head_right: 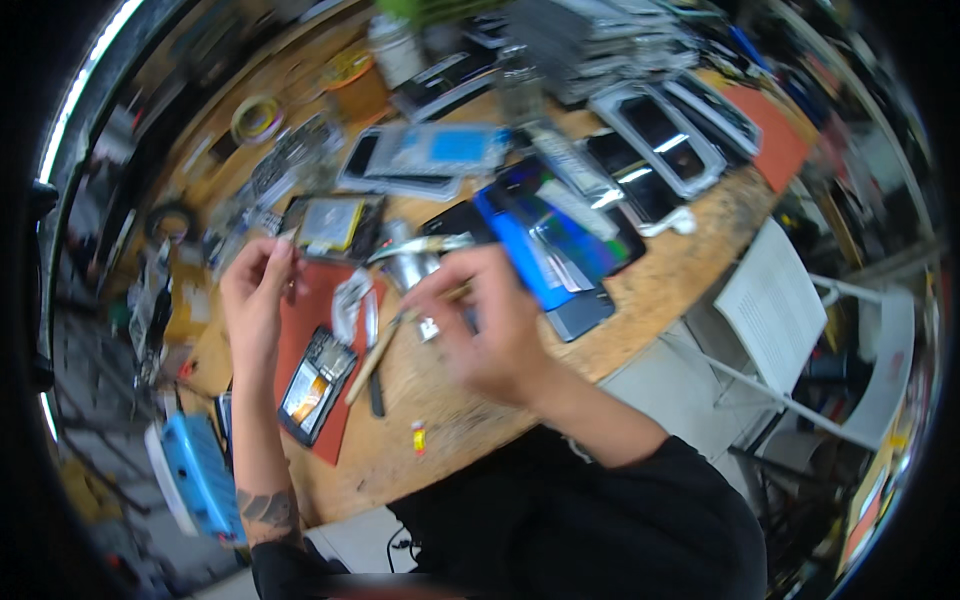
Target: The person removes screws from a smartphone, detaches the old screen, and installs a new screen. They reconnect internal cables, secure the new screen with screws, and test the device by powering it on and interacting with the touchscreen.
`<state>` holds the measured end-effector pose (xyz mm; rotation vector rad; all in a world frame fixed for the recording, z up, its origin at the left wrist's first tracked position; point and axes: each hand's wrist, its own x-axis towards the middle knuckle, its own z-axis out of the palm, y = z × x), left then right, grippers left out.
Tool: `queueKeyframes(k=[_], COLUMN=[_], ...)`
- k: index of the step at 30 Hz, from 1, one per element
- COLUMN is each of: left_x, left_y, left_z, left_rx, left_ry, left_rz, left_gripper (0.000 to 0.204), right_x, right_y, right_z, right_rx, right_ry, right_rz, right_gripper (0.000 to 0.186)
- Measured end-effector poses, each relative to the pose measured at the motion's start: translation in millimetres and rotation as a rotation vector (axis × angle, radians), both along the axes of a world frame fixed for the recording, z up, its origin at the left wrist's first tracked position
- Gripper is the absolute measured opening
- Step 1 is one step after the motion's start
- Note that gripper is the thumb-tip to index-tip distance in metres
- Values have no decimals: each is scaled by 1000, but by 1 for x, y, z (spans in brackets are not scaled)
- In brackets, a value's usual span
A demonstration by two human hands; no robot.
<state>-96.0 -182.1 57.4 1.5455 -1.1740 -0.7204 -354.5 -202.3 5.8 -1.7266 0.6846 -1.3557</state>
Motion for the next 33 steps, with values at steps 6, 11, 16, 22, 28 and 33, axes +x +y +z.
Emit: queueKeyframes(k=[6,11,16,22,28,33], left_x=[-61,-70,-80,-142,-264,-339], left_y=[-55,-89,-80,-56,-26,-3], left_z=[9,13,21,27,1,19], left_rx=[-44,-74,-32,-18,65,124], left_ry=[-135,-320,-182,-233,340,509], left_rz=[-139,-130,-221,-338,-785,-975], left_gripper=[16,13,11,20,24,24], right_x=[-5,-6,-14,-88,-206,-271], right_y=[6,10,9,4,38,82], right_z=[10,10,15,8,29,60], right_rx=[-94,-93,-2,-47,-319,-398], right_ry=[-103,-167,-261,-208,165,366], right_rz=[89,161,158,-161,-502,-648], right_gripper=[26,26,23,16,14,11])
